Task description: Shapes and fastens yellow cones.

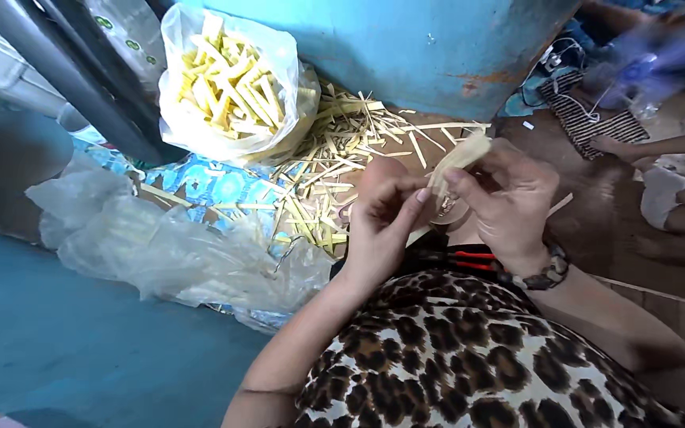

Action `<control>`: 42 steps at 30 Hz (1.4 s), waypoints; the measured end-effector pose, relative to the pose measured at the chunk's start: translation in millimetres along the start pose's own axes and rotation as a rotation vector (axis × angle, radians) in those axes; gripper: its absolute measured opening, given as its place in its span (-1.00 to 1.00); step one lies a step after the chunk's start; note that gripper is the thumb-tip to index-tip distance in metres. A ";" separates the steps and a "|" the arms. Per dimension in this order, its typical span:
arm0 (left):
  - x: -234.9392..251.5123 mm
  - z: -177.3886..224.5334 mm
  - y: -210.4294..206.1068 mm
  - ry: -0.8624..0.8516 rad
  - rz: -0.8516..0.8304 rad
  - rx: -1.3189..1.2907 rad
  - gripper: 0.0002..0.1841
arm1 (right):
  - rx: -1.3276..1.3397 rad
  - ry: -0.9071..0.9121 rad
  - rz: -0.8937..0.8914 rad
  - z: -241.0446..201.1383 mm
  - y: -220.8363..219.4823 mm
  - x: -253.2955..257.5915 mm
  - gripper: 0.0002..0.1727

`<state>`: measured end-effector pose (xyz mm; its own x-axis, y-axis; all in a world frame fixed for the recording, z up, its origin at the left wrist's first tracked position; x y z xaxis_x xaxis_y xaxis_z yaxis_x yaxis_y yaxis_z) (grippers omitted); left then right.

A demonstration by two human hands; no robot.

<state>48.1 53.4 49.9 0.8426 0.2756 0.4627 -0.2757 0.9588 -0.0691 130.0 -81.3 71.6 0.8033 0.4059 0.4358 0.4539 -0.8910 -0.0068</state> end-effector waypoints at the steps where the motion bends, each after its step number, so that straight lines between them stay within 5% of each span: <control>1: -2.3 -0.7 -2.5 0.029 -0.029 -0.070 -0.76 | -0.042 0.097 0.003 -7.7 0.1 -1.0 -0.83; 4: -5.1 4.0 -3.9 0.045 -0.040 -0.127 -0.76 | -0.133 0.220 -0.052 -17.5 -4.6 -7.7 -0.91; 8: -3.9 8.7 6.2 -0.106 0.020 0.140 -0.97 | -0.182 0.100 -0.133 -11.0 -9.2 -8.0 -0.73; 15: -6.8 12.8 1.2 -0.206 -0.098 0.434 -0.87 | -0.262 0.011 -0.085 -3.6 -7.6 -7.3 -0.89; 19: -6.1 3.0 11.6 -0.093 0.005 0.196 -0.97 | 0.033 -0.115 -0.187 2.2 -16.9 -13.3 -0.63; 23: -11.2 -10.8 11.1 0.078 -0.015 -0.006 -0.81 | -0.146 0.143 -0.061 -10.3 -10.3 -15.8 -0.90; 26: -14.1 -3.8 8.8 0.059 -0.031 -0.013 -0.89 | -0.240 0.222 -0.081 -16.6 -14.6 -17.8 -0.94; 29: -12.2 2.3 11.9 -0.022 -0.035 0.118 -0.89 | -0.120 -0.010 -0.191 -5.6 -17.3 -13.1 -0.77; 31: -11.6 2.6 12.4 -0.053 -0.049 0.174 -0.90 | -0.129 -0.159 -0.201 4.2 -15.0 -12.7 -0.84; 36: -9.0 2.0 12.6 -0.089 -0.049 0.235 -0.83 | -0.092 -0.231 -0.184 15.2 -11.3 -17.9 -0.90; 39: -7.7 13.5 8.1 -0.285 -0.063 0.580 -0.83 | 0.153 -0.484 -0.178 36.8 -17.4 -19.1 -0.91; 42: -13.4 4.8 -5.9 -0.433 -0.156 0.856 -0.81 | 0.121 -0.610 -0.146 54.7 -16.8 -17.3 -0.84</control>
<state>36.2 43.7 48.3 0.7019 -0.0637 0.7094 -0.5633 0.5598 0.6077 129.6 -62.3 14.9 0.7889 0.5957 -0.1510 0.5867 -0.8032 -0.1032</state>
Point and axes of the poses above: each hand's wrist, its own x-axis towards the middle knuckle, its own y-axis out of the back of the hand, z = x × y, the point moved 9 cm from there along x, towards the middle knuckle, and after that the axes turned 11 degrees about -y, right-handed, at the moved point
